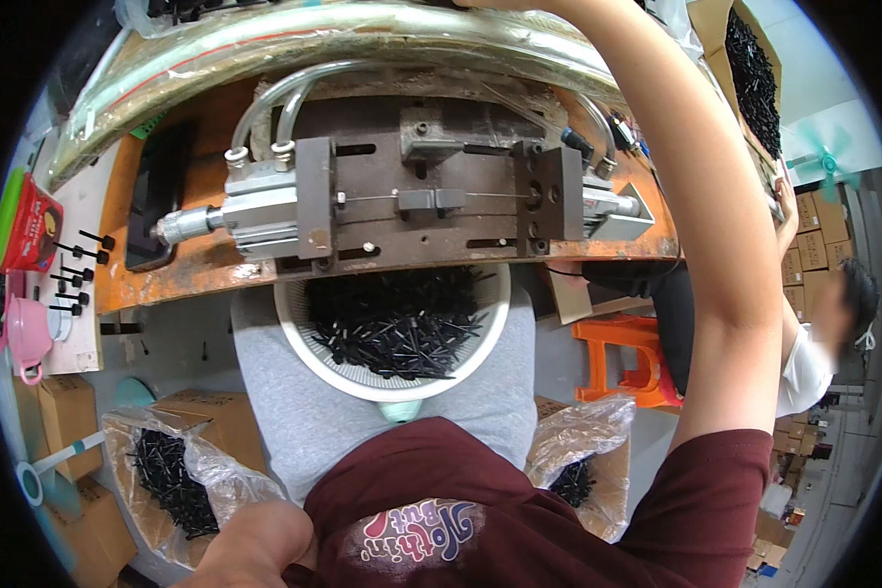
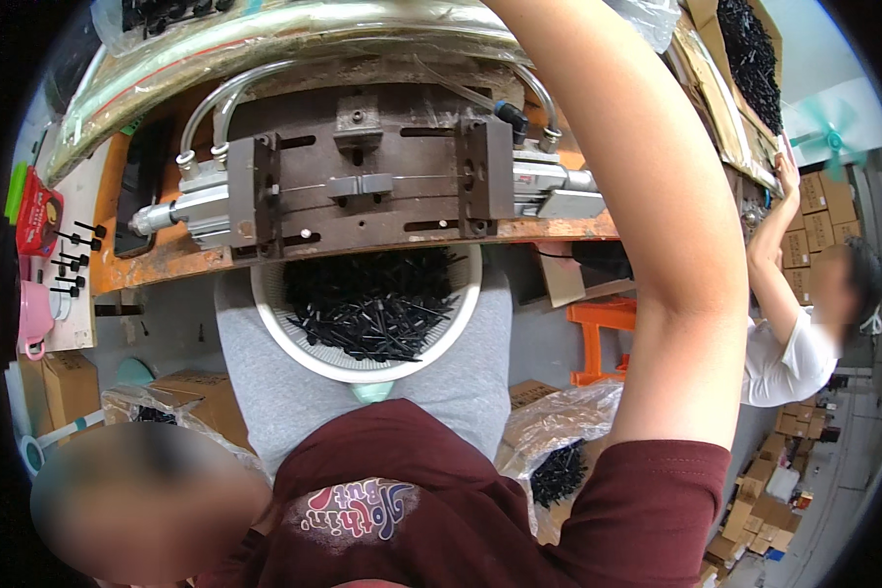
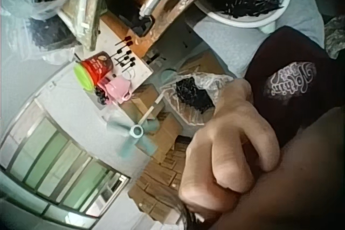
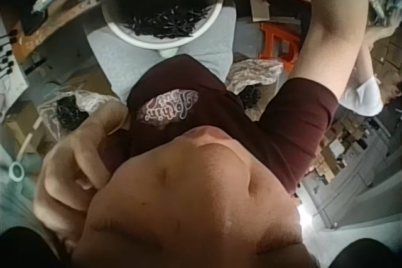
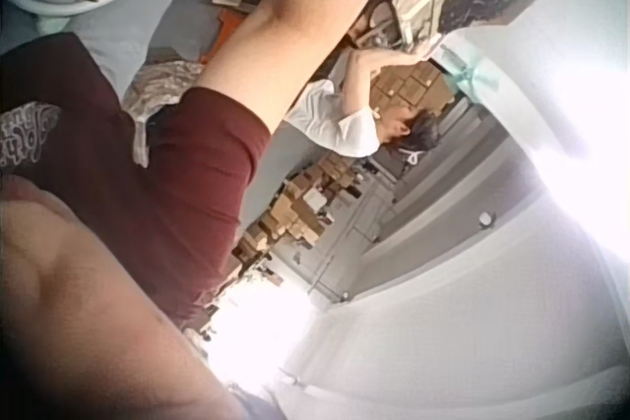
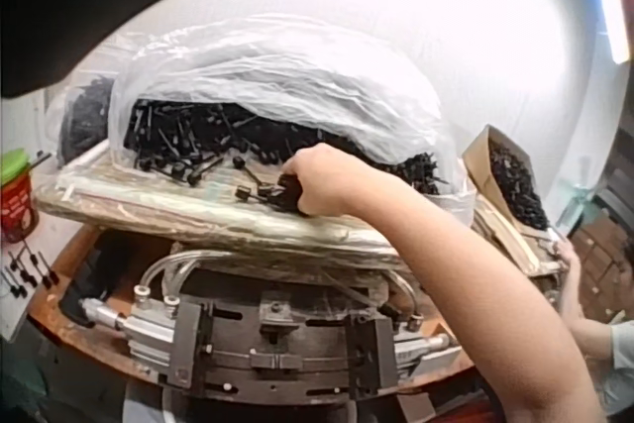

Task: Manually assembling black plastic electronic or industrial components using a pneumatic jig.

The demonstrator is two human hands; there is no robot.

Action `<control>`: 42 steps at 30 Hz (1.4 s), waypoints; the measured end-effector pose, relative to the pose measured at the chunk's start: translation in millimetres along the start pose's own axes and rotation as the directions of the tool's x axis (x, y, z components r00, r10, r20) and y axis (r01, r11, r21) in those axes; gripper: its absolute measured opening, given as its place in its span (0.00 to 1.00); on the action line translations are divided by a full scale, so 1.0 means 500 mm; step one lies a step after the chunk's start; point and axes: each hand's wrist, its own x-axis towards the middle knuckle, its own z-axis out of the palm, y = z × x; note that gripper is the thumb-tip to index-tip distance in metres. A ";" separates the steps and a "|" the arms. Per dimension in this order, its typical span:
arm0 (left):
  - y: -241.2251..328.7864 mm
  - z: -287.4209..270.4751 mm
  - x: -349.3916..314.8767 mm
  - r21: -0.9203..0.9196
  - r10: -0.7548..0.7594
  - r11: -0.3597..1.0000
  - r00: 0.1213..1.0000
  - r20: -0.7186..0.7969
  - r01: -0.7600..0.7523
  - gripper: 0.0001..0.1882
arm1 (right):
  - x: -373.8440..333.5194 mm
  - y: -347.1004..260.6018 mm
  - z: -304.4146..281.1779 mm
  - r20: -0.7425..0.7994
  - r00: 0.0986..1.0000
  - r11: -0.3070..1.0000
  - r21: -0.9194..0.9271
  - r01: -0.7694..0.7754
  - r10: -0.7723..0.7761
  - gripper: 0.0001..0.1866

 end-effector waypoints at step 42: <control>-0.167 -0.140 -0.063 0.953 0.177 0.219 0.969 0.171 -0.208 0.25 | -0.113 -0.022 -0.084 -0.194 0.828 0.522 0.842 -0.134 0.526 0.20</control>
